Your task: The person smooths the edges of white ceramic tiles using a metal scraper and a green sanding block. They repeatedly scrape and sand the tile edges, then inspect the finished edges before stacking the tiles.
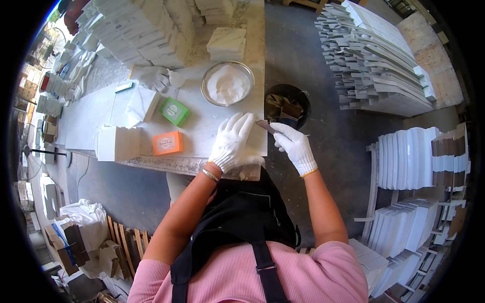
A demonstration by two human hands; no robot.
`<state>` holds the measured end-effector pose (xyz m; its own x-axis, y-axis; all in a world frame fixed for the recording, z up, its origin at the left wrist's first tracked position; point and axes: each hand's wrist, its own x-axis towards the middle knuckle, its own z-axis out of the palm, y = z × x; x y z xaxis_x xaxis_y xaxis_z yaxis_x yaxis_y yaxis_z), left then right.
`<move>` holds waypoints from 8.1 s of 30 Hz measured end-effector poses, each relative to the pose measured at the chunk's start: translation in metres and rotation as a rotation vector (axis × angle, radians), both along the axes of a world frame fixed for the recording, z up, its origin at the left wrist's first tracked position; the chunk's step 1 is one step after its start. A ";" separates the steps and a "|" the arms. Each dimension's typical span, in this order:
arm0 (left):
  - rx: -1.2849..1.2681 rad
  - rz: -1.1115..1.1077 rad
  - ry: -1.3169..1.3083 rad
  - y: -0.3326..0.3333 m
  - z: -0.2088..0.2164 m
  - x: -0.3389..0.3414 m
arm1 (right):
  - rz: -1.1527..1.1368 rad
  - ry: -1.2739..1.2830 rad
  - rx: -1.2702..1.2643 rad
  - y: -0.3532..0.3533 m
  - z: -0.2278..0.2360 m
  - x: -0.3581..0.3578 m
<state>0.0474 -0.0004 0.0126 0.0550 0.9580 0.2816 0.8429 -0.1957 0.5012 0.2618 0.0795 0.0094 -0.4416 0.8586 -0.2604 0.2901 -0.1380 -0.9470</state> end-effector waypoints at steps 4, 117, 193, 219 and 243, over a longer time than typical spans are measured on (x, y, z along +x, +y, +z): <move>-0.001 -0.013 0.001 0.001 0.005 0.001 | -0.003 -0.030 0.053 0.013 -0.004 -0.004; 0.080 0.350 -0.816 -0.032 0.030 -0.028 | -0.166 -0.024 -0.162 -0.059 -0.005 0.051; -0.169 0.016 -1.234 -0.029 -0.012 -0.045 | 0.795 -0.005 0.486 0.047 0.091 -0.074; -0.201 0.040 -1.213 -0.027 -0.011 -0.045 | 0.750 0.027 0.643 0.041 0.084 -0.088; -0.207 0.040 -1.211 -0.027 -0.014 -0.045 | 0.712 -0.086 0.473 0.044 0.098 -0.042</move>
